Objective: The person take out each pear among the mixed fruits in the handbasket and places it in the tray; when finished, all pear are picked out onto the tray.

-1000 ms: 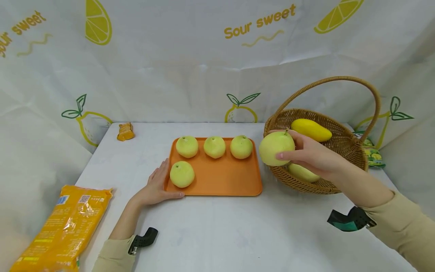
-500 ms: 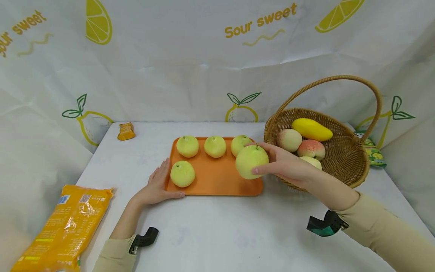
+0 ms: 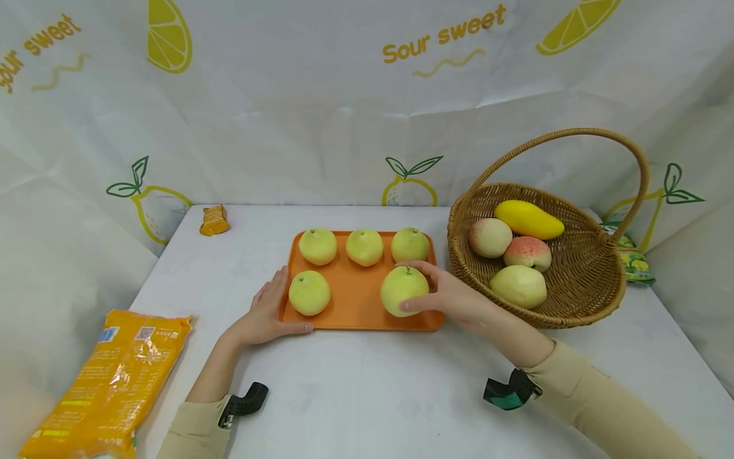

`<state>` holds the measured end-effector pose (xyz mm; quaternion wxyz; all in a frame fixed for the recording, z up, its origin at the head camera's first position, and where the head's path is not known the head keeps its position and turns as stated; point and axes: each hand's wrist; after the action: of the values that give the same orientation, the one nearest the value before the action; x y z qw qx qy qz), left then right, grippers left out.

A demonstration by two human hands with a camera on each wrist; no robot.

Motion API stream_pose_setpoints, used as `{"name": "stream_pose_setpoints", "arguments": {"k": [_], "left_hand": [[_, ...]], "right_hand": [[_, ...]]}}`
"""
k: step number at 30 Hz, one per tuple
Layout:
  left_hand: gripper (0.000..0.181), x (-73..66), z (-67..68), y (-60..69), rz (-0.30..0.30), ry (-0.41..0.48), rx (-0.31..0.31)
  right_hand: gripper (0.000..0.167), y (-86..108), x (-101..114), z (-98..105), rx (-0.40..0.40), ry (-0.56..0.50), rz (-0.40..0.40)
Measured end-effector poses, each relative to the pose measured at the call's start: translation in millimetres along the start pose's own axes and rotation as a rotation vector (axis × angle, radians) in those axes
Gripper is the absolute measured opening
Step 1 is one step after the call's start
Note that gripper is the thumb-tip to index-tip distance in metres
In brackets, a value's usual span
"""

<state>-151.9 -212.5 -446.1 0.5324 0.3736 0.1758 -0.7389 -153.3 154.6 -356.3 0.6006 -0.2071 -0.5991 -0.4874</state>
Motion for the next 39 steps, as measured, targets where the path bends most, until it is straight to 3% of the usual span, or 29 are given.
{"name": "stream_pose_setpoints", "arguments": {"k": [19,39], "left_hand": [[0.127,-2.8,0.0,0.6,-0.016,-0.037,-0.008],[0.125,-2.6,0.7,0.6,-0.007,-0.032,-0.005]], "right_hand": [[0.076,-27.8,-27,-37,-0.162,0.016,-0.011],[0.070,-50.8,-27,-62,-0.136,-0.012,0.021]]}}
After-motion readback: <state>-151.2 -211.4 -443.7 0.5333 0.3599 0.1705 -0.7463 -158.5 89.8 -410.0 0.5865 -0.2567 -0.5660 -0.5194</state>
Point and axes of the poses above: each hand's wrist, its own y-axis away from the middle knuckle, its own z-axis out of the back of the hand, x = y × z, and after that the axes turned 4 degrees about y, right-handed
